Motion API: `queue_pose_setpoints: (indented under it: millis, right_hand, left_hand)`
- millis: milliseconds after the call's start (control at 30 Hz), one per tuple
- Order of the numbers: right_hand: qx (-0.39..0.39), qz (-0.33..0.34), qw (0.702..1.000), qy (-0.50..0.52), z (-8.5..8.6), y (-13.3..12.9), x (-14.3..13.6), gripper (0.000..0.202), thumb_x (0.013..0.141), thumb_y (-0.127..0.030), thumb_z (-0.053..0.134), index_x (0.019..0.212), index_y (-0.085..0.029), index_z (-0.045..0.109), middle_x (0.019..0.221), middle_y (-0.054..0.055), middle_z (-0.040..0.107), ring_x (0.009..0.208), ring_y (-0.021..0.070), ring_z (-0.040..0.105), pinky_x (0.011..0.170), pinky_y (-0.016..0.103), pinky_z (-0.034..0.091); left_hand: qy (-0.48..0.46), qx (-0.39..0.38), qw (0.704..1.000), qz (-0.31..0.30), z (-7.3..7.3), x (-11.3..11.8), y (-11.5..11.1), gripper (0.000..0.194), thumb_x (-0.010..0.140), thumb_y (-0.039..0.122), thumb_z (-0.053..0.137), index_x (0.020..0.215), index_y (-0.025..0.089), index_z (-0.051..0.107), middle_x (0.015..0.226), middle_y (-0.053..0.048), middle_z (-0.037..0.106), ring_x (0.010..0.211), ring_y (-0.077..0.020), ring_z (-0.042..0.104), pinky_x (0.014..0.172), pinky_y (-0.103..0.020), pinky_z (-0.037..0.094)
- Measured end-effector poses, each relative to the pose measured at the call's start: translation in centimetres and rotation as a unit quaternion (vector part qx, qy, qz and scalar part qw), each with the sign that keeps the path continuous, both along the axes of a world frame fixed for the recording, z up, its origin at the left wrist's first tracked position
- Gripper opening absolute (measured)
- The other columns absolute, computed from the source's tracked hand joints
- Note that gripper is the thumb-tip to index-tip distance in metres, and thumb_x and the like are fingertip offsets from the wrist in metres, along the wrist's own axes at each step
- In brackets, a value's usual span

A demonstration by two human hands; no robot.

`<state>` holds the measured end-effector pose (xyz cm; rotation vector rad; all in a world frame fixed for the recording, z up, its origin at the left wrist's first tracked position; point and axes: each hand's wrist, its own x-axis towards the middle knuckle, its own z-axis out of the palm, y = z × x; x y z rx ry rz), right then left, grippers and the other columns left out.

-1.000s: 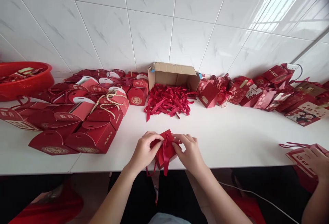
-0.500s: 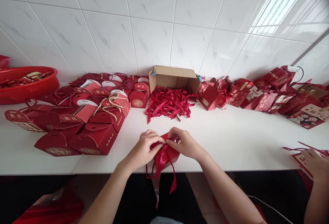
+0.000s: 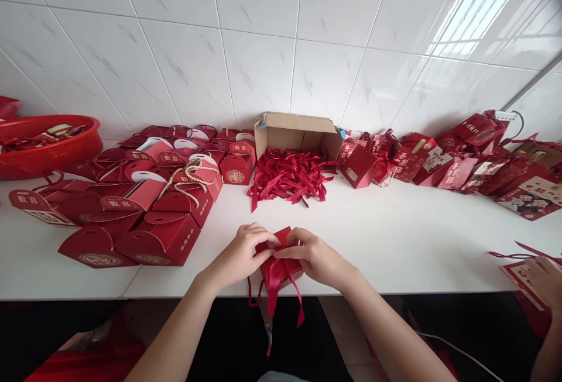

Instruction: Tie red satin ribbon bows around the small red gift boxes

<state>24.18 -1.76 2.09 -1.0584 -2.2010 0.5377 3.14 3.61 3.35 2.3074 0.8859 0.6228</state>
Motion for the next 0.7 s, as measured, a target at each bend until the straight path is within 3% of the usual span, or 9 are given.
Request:
queue_pose_setpoints:
  millis: [133,467,700]
  right_hand:
    - [0.019,-0.002,1.000,-0.024,-0.3,-0.1,-0.2,0.044,0.087,-0.005,0.041,0.104,-0.031,0.072,0.092,0.006,0.057,0.083,0.0180,0.056,0.072,0.032,0.051]
    - [0.058,0.009,0.998,-0.017,-1.1,0.2,-0.2,0.035,0.085,-0.004,0.051,0.098,-0.026,0.074,0.092,0.007,0.053,0.082,0.0170,0.054,0.071,0.032,0.051]
    - [0.041,0.025,0.999,-0.012,-1.6,0.1,-0.1,0.035,0.083,-0.003,0.056,0.100,-0.028,0.073,0.096,0.006,0.051,0.087,0.0172,0.051,0.075,0.034,0.051]
  left_hand:
    - [0.009,-0.017,1.000,-0.003,0.4,0.1,0.2,0.011,0.082,0.021,0.057,0.081,0.025,0.068,0.085,-0.002,0.067,0.087,-0.0194,0.061,0.082,-0.031,0.047]
    - [0.012,-0.057,0.998,0.000,0.4,0.0,0.0,0.014,0.084,0.020,0.050,0.092,0.024,0.061,0.096,-0.002,0.064,0.093,-0.0190,0.059,0.087,-0.032,0.047]
    - [0.006,-0.079,0.997,0.004,0.6,0.7,-0.3,0.012,0.088,0.021,0.042,0.094,0.024,0.052,0.098,-0.001,0.061,0.095,-0.0177,0.057,0.088,-0.033,0.046]
